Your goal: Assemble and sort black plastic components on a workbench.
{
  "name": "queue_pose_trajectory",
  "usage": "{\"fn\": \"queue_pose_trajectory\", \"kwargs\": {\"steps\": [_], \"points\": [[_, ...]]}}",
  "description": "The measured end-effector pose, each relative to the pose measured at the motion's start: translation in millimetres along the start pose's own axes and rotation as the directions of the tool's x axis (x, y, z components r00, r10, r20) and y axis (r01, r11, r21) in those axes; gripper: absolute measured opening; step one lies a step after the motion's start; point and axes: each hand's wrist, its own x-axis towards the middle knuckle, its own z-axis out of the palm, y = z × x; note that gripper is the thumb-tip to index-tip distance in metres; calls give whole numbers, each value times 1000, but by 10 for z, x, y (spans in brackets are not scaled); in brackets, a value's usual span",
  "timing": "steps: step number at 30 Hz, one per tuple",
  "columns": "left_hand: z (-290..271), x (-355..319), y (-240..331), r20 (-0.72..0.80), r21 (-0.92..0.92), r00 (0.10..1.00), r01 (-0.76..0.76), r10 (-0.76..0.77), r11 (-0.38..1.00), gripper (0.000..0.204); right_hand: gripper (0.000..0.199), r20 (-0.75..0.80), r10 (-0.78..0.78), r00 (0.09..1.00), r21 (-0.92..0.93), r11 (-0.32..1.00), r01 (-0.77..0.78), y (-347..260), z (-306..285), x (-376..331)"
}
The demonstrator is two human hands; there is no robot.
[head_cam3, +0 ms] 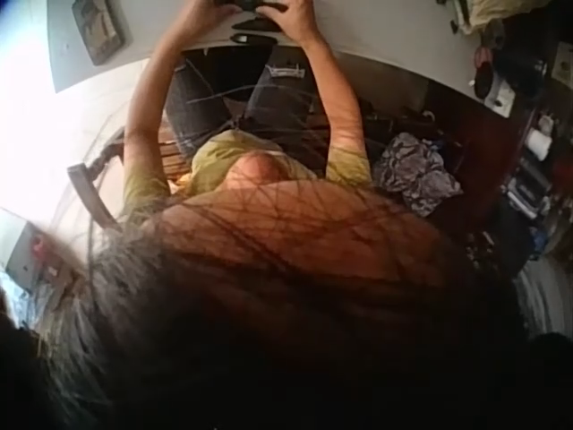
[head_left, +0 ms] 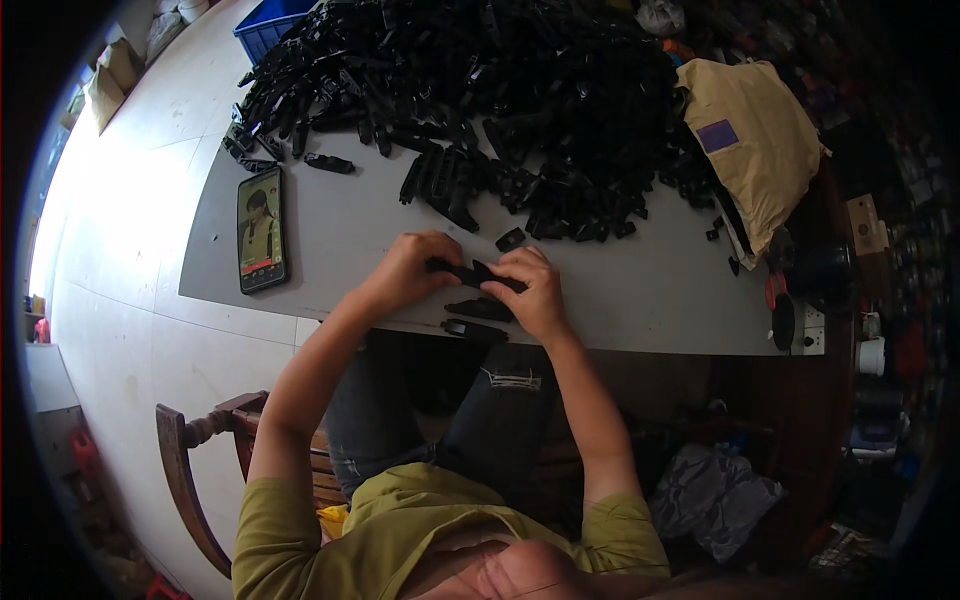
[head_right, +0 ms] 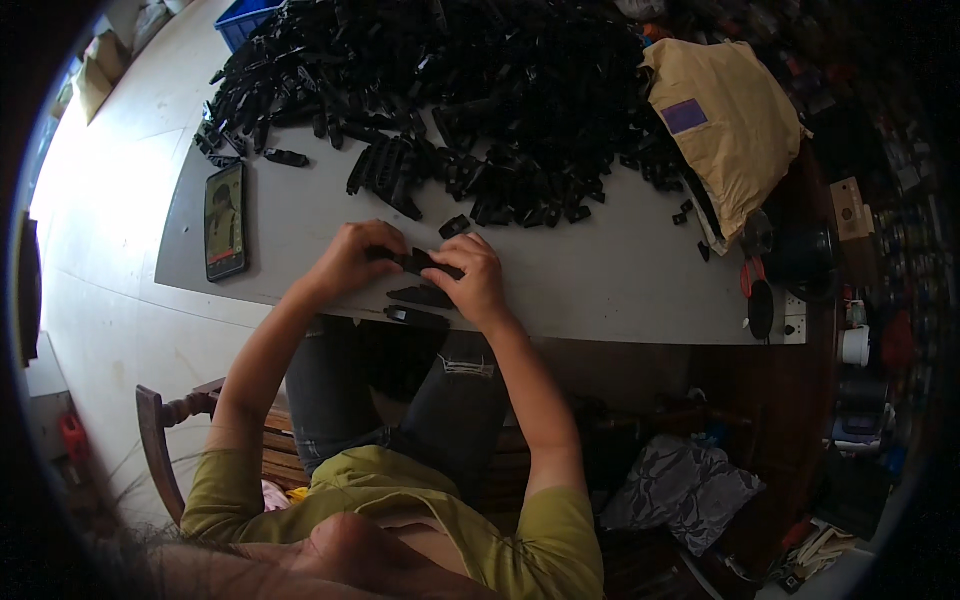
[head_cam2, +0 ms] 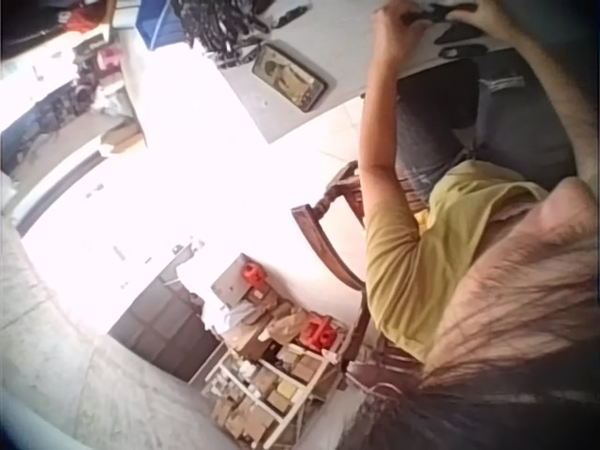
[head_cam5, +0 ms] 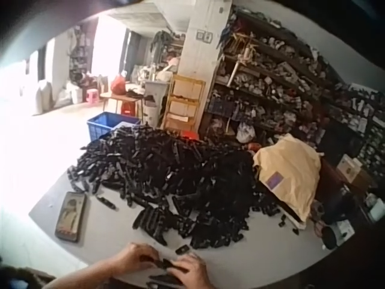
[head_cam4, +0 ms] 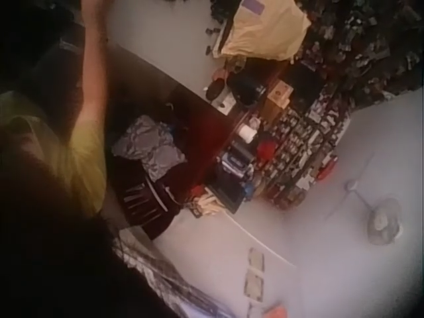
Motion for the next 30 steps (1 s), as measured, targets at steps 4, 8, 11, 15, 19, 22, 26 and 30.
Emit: {"fn": "queue_pose_trajectory", "kwargs": {"steps": [4, 8, 11, 15, 19, 22, 26, 30], "points": [[33, -46, 0, -48, 56, 998, -32, 35, 998, 26, 27, -21, 35, 999, 8, 999, -34, -63, -20, -13], [30, -35, 64, -56, 68, 998, -4, 8, 998, 25, 25, 50, 77, 996, -124, 990, -70, -138, -179, -17], [7, -30, 28, -12, 51, 1000, -1, 2, 999, 25, 26, 108, 55, 993, -135, 990, -41, -154, -164, 51], [7, -23, 2, -15, 92, 994, -104, 106, 990, 27, 23, 100, 33, 994, -25, 999, -30, -109, 27, 76], [-167, 48, -58, 2, 95, 988, -155, 155, 983, 29, 25, 106, 70, 992, 22, 997, -73, -117, -68, 33], [-356, 369, 196, -196, 518, 961, -70, 197, 852, 35, 31, -42, -69, 997, -494, 869, 39, -136, -172, 228], [-354, 729, 24, -91, 790, 943, -126, 319, 600, 32, 26, 67, -79, 995, -469, 877, 101, -64, -119, 301], [-328, 754, 58, -14, 738, 937, -226, 349, 636, 28, 22, -19, 93, 995, -202, 975, -95, -86, -152, 78]]}}
